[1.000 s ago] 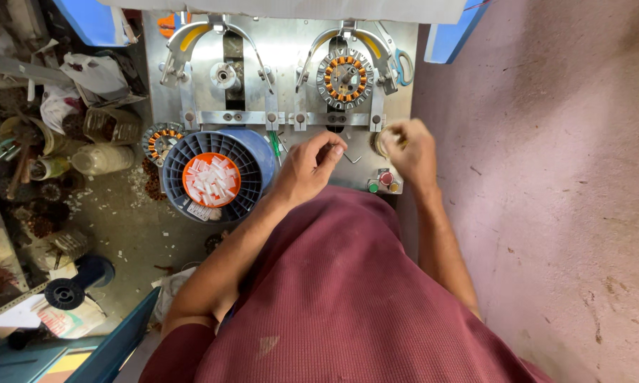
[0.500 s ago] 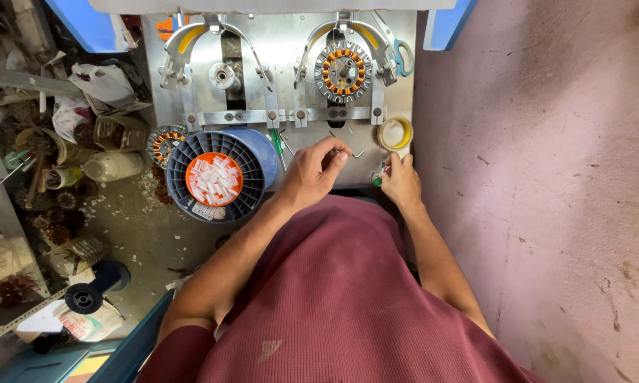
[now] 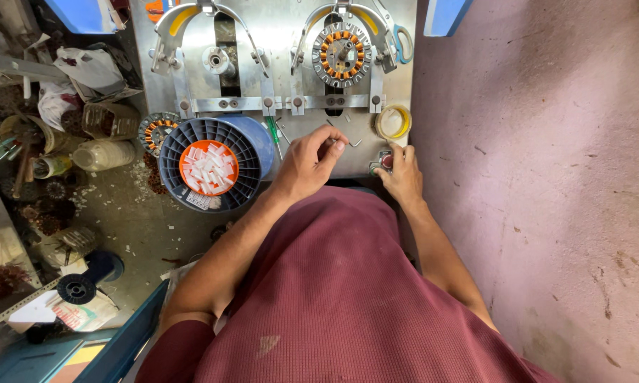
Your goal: The person places white plastic pieces into a circular rotor assembly, then uses an Allen key to tighten screws on the machine. They handle the rotor and plastic pieces repeatedly, adjusting the assembly and securing it with the tool.
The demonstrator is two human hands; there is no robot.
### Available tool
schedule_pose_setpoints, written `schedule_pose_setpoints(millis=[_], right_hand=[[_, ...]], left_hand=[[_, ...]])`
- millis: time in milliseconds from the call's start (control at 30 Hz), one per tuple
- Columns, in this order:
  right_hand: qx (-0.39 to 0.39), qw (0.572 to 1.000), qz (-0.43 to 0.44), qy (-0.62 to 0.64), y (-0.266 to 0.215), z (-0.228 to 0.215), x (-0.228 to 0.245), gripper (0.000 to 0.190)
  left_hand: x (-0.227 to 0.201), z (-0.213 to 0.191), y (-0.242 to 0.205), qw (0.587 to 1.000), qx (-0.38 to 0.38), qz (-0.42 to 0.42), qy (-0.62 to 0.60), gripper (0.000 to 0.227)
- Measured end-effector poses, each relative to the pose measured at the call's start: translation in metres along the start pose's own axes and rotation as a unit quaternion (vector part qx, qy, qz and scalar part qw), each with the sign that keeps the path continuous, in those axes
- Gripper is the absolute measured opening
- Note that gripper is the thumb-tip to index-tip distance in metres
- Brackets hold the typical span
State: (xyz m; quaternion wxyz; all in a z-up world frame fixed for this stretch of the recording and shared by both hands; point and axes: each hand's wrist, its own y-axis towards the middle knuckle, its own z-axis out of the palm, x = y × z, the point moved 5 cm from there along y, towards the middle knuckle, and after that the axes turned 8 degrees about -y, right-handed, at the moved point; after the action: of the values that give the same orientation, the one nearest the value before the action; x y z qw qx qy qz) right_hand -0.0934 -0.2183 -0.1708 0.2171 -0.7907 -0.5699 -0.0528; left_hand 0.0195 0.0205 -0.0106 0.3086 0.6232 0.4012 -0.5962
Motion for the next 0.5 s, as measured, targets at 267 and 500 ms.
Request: schedule_pose_setpoints(millis=[267, 500], right_hand=[[-0.07, 0.992, -0.005, 0.101, 0.0, 0.008, -0.012, 0.019], [-0.026, 0.991, -0.009, 0.134, 0.011, 0.019, -0.015, 0.018]], left_hand=[[0.0, -0.001, 0.0, 1.0, 0.002, -0.029, 0.009, 0.017], [-0.008, 0.0, -0.001, 1.0, -0.004, 0.0, 0.011, 0.017]])
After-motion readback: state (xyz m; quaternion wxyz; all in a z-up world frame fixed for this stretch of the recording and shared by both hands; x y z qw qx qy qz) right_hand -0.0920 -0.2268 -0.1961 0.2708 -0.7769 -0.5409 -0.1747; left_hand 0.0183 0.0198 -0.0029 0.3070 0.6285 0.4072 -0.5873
